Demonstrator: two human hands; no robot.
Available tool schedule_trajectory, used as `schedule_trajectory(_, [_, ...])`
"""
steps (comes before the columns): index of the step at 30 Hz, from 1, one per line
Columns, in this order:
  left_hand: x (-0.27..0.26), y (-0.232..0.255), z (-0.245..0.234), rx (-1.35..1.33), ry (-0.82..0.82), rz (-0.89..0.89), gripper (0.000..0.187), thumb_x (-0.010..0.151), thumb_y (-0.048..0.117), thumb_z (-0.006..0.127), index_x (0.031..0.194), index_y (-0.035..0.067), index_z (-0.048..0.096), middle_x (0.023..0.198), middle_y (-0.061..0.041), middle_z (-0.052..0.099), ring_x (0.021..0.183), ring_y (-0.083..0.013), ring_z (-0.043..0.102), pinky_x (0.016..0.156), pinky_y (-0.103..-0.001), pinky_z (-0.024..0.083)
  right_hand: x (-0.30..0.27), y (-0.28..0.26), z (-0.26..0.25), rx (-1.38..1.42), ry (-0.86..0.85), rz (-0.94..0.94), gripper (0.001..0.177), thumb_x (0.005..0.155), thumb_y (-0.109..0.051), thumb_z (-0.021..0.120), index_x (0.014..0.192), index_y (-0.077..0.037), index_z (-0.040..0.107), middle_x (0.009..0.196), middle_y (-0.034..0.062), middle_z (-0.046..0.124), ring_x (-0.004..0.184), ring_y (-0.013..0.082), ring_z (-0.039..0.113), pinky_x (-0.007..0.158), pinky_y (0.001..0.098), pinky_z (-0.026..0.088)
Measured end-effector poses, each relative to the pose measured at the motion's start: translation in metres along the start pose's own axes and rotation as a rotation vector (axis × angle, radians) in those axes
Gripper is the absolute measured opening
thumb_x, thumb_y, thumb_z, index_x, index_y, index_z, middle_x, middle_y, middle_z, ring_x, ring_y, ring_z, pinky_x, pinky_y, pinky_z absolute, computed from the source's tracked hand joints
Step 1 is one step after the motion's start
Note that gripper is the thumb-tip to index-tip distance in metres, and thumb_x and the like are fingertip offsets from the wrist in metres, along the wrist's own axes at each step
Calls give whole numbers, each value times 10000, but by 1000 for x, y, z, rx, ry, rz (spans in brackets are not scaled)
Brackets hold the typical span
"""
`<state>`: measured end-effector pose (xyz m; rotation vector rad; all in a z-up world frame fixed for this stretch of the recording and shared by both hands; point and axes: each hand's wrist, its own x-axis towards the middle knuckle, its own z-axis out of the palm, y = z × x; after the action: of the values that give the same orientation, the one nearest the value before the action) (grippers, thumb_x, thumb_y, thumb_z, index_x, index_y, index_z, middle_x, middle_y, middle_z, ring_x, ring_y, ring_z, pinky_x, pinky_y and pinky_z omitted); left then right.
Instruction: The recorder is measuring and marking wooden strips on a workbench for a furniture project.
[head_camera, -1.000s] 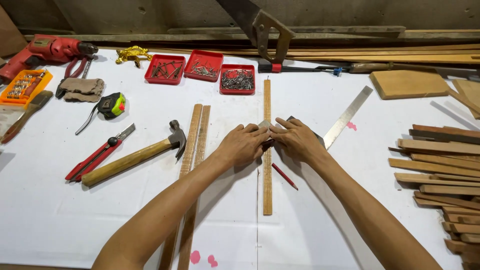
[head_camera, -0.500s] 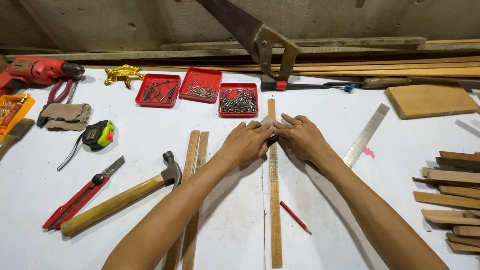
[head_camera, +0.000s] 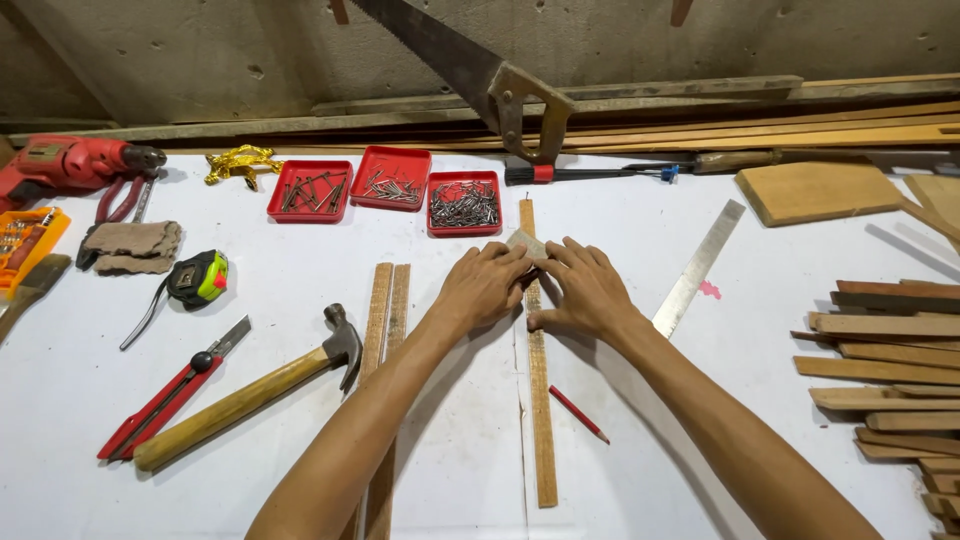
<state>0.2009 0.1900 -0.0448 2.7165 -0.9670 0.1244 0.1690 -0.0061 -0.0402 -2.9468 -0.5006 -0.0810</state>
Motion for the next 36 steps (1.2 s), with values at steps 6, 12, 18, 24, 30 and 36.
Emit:
schedule_trajectory(6, [-38, 21, -3, 40, 60, 79, 458, 940, 285, 572, 1372, 133, 578, 1461, -52, 581, 1262, -229, 555, 959, -415, 491, -36, -9, 13, -122, 247, -44, 898, 713, -662, 768, 1400, -119, 571, 1463, 150, 520, 1401, 337, 441, 1173, 500, 342])
schedule_trajectory(12, [-84, 45, 3, 59, 182, 67, 530, 912, 319, 581, 1390, 91, 566, 1444, -97, 571, 1230, -260, 557, 906, -422, 497, -78, -8, 25, -86, 312, -268, 705, 901, -568, 636, 1419, -98, 556, 1465, 150, 547, 1387, 305, 483, 1177, 491, 319])
schedule_trajectory(18, [-147, 96, -6, 185, 1, 58, 539, 958, 339, 505, 1412, 50, 527, 1487, -143, 540, 1191, -269, 567, 849, -399, 522, -142, -42, -2, -98, 124, -371, 726, 930, -627, 528, 1427, -97, 510, 1475, 110, 523, 1419, 251, 430, 1208, 479, 254])
schedule_trajectory(24, [-154, 96, 4, 170, -6, 80, 569, 965, 354, 491, 1445, 49, 486, 1491, -151, 522, 1186, -276, 567, 837, -390, 532, -152, -51, 2, -154, -52, -318, 813, 948, -692, 368, 1452, -59, 450, 1534, 125, 430, 1467, 262, 298, 1209, 491, 160])
schedule_trajectory(30, [-135, 94, -2, 157, -123, 25, 597, 987, 379, 465, 1481, 43, 452, 1515, -157, 487, 1171, -271, 566, 817, -387, 535, -137, -52, -9, -180, -132, -258, 838, 961, -700, 332, 1470, -43, 434, 1556, 127, 401, 1493, 275, 263, 1221, 496, 153])
schedule_trajectory(36, [-102, 76, 0, 172, -100, 24, 599, 979, 385, 486, 1469, 41, 466, 1496, -155, 507, 1216, -281, 557, 855, -416, 536, -103, -30, -1, -160, -153, -226, 813, 937, -707, 340, 1443, -84, 473, 1566, 80, 395, 1494, 265, 258, 1219, 518, 155])
